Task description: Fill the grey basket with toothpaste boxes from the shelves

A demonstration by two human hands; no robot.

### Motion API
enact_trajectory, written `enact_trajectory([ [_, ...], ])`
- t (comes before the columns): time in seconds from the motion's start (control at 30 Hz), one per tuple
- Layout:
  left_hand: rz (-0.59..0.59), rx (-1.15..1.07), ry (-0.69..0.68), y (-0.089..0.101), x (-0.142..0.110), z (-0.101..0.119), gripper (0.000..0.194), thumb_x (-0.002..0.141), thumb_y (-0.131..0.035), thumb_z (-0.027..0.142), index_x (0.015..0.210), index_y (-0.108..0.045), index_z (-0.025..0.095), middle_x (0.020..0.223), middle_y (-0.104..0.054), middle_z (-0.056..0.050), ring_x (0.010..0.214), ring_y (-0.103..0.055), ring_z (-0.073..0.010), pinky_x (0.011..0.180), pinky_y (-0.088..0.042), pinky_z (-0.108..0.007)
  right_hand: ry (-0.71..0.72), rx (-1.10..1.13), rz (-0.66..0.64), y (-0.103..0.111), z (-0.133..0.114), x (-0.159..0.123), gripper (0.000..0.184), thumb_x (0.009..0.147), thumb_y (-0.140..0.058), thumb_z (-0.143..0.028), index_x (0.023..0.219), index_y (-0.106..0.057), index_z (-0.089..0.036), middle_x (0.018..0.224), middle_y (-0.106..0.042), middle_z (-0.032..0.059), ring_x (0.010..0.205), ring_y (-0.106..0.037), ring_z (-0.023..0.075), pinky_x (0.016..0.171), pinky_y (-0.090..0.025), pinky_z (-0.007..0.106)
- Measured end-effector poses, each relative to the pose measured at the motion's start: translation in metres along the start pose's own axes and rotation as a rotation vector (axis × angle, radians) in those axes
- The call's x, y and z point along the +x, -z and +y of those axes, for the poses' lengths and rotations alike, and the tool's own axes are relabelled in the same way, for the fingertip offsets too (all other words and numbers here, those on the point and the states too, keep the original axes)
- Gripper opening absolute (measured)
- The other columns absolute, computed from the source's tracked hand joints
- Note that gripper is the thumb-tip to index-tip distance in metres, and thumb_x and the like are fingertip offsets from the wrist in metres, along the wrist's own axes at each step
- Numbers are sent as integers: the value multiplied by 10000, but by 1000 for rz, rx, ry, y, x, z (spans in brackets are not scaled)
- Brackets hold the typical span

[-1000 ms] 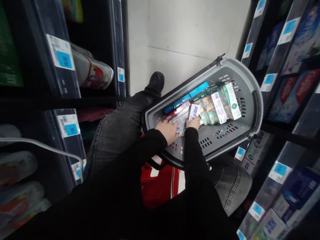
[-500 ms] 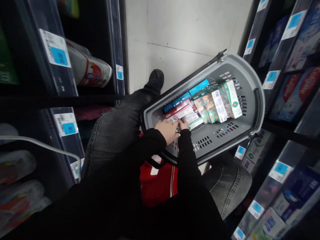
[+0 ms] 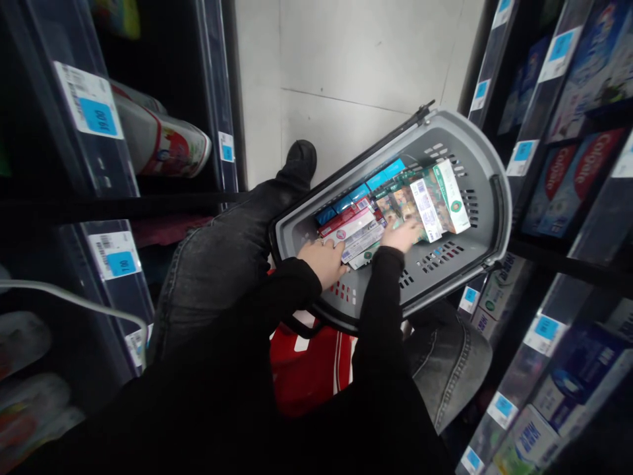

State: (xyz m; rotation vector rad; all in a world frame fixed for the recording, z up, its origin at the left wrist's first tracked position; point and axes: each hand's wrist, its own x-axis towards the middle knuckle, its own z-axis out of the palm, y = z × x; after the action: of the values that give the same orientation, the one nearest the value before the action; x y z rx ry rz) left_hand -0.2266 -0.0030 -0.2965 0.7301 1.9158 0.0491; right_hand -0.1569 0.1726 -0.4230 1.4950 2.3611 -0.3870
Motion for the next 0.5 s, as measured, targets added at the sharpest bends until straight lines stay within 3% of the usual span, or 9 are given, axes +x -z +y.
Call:
enact_trajectory([
  [0.07, 3, 11, -1, 1, 0, 0, 501, 901, -522, 418, 1294, -514, 107, 1259, -587, -197, 1166, -552, -331, 961, -411, -448, -27, -69, 267, 36, 17, 30, 631, 873, -553, -404, 1356, -323, -70, 1371, -349, 299, 1319, -307, 403, 1059, -300, 575],
  [0.1, 1, 13, 1, 1, 0, 0, 502, 902, -520, 419, 1298, -512, 110, 1267, -585, -197, 1175, -547, -329, 965, -408, -443, -4, -109, 313, 50, 24, 46, 686, 841, -613, -412, 1360, -328, -66, 1377, -342, 297, 1306, -307, 403, 1065, -289, 557],
  [0.17, -6, 13, 6, 2, 0, 0, 508, 905, -516, 422, 1308, -508, 112, 1279, -580, -197, 1185, -543, -326, 966, -409, -434, 74, -204, 264, 70, 33, 76, 712, 797, -690, -375, 1347, -373, -53, 1351, -403, 276, 1263, -354, 369, 1073, -281, 482],
  [0.3, -9, 6, 13, 3, 0, 2, 518, 910, -510, 425, 1318, -504, 107, 1281, -578, -194, 1177, -547, -327, 962, -415, -436, 187, -352, 61, 84, 36, 108, 648, 793, -694, -298, 1316, -416, -36, 1301, -499, 252, 1160, -475, 307, 1004, -338, 401],
  [0.4, -14, 12, 12, 3, 0, 3, 520, 912, -508, 427, 1328, -494, 116, 1292, -576, -192, 1184, -543, -320, 973, -407, -437, 94, -327, 50, 94, 41, 104, 622, 763, -708, -339, 1265, -448, -80, 1214, -560, 243, 1064, -551, 295, 919, -397, 411],
  [0.5, -20, 16, 4, 2, -1, 4, 512, 913, -507, 433, 1322, -496, 125, 1297, -575, -189, 1190, -540, -319, 981, -403, -443, -44, -155, -51, 95, 47, 76, 545, 723, -716, -442, 1165, -526, -186, 1122, -618, 176, 998, -606, 289, 876, -456, 435],
])
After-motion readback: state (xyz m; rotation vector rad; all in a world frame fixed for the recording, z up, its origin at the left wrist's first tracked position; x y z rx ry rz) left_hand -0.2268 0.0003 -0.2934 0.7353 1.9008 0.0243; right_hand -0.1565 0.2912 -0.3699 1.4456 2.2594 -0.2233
